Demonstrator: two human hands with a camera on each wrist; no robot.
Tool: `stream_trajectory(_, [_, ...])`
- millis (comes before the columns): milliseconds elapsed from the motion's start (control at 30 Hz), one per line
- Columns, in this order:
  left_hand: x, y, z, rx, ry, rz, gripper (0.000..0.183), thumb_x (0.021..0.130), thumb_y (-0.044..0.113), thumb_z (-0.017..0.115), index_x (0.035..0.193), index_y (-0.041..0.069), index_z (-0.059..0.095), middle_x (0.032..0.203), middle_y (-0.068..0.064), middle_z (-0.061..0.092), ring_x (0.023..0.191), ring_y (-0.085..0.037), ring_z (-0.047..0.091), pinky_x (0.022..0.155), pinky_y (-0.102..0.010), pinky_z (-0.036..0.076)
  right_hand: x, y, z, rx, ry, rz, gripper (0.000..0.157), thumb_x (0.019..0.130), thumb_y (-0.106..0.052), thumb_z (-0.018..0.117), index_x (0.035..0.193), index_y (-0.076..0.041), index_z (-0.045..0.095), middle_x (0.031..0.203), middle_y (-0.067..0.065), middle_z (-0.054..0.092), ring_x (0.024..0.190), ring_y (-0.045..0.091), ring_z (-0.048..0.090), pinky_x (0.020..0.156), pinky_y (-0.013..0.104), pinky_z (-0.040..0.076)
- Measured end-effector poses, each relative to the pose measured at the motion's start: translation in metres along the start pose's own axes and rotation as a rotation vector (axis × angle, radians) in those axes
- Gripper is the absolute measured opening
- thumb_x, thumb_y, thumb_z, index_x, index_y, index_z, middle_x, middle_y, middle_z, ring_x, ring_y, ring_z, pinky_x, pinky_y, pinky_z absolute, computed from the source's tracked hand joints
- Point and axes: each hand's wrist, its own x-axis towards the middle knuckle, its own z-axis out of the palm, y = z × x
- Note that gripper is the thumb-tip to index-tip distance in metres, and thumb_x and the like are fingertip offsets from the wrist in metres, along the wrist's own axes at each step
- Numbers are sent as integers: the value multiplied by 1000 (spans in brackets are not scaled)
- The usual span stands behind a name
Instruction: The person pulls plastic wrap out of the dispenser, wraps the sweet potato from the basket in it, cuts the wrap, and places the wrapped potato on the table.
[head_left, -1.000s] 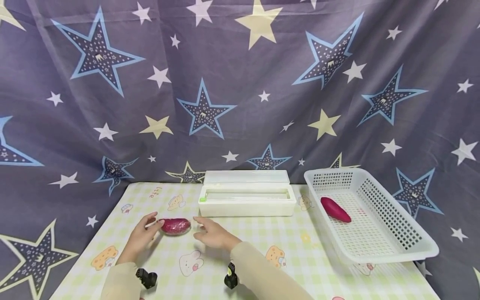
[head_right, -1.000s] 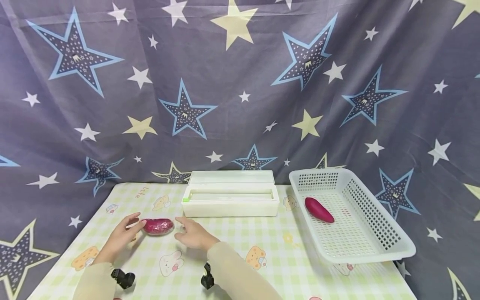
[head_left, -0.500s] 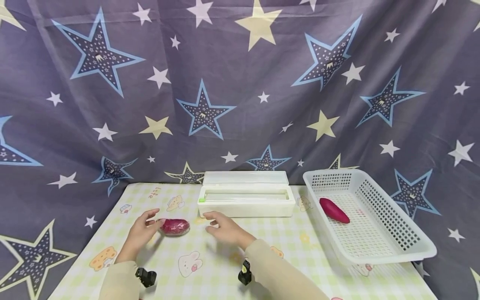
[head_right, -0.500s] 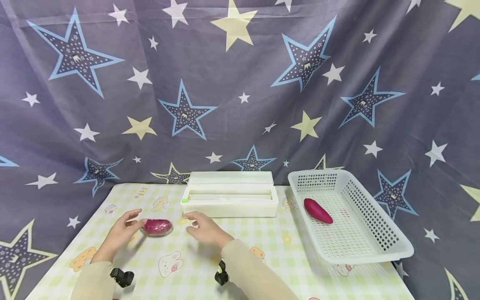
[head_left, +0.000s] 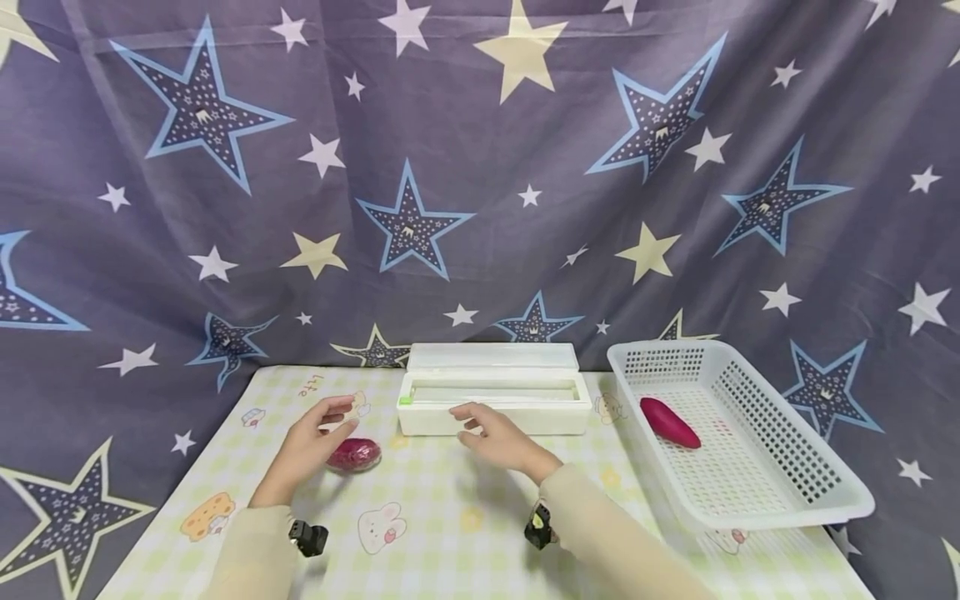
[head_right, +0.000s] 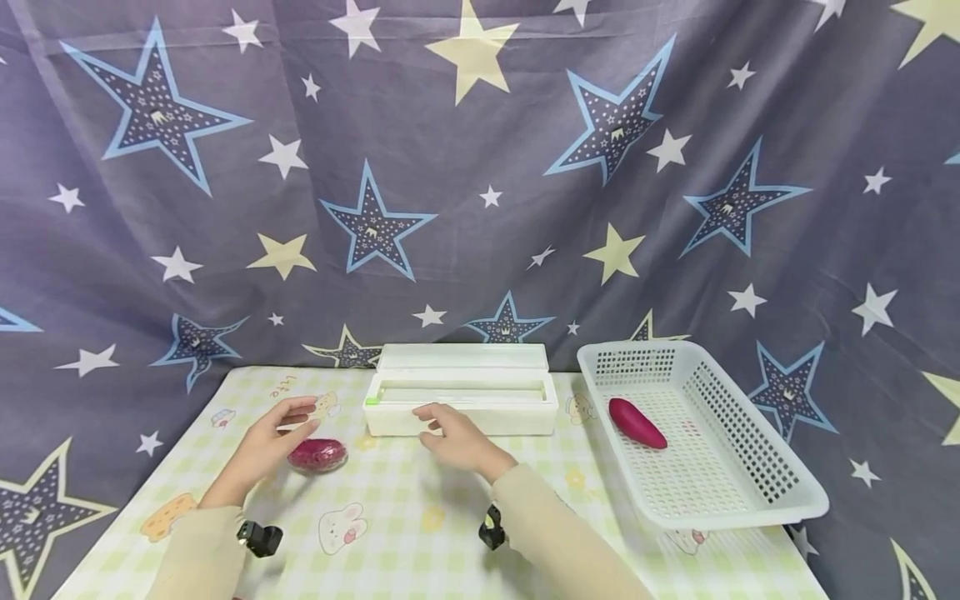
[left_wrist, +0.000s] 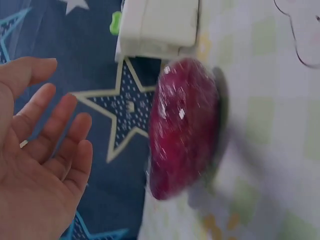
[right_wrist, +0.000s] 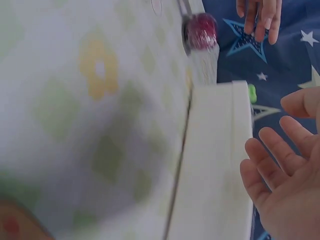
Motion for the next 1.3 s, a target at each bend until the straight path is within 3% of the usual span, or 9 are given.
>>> stream_trajectory(267, [19,16,22,117,-47,134,38,97,18,69,131,5,61,124,-16,65,116,-36,59,96,-55,45,-10,11,-35,-103,83,-1,35,101,-8,56,135,-1,56,135,14,58,117,34,58,99,49,47])
stream_trajectory(467, [38,27,35,156,-70,164,35,95,19,72,128,8,66,125,-11,65,117,-34,58,96,-55,47,-16,20,-60,-174,154,27,34,99,-5,58,133,0,60,129,15,62,116,36,58,98,52,48])
stream_trajectory(700, [56,27,49,210,-110,210,33,95,21,72,124,7,69,122,-11,67,113,-33,61,96,-53,48,-23,40,-82,-295,214,88,35,94,-3,61,129,1,63,130,17,62,119,39,56,103,52,45])
stream_trajectory(833, [65,24,54,234,-152,206,32,96,22,71,124,9,70,128,-12,65,116,-33,59,97,-54,47,-28,47,-96,-316,207,119,38,92,-6,61,129,3,62,132,21,59,119,43,55,102,55,44])
stream_trajectory(1000, [74,20,60,300,-202,249,31,94,22,72,121,6,70,120,-11,67,113,-34,60,99,-52,46,-38,54,-114,-368,164,160,44,87,-9,66,129,2,62,129,21,61,112,43,58,94,53,49])
stream_trajectory(1167, [80,22,64,302,-263,236,33,94,21,72,122,4,69,118,-10,68,113,-33,60,99,-50,47,-40,65,-125,-380,151,239,44,89,-8,69,130,4,62,126,21,63,116,42,57,99,53,47])
stream_trajectory(1300, [82,24,64,314,-283,228,32,95,20,71,122,3,69,120,-10,68,112,-31,61,99,-48,48,-41,72,-130,-375,152,232,37,93,-12,68,125,6,64,119,22,66,110,40,61,95,52,49])
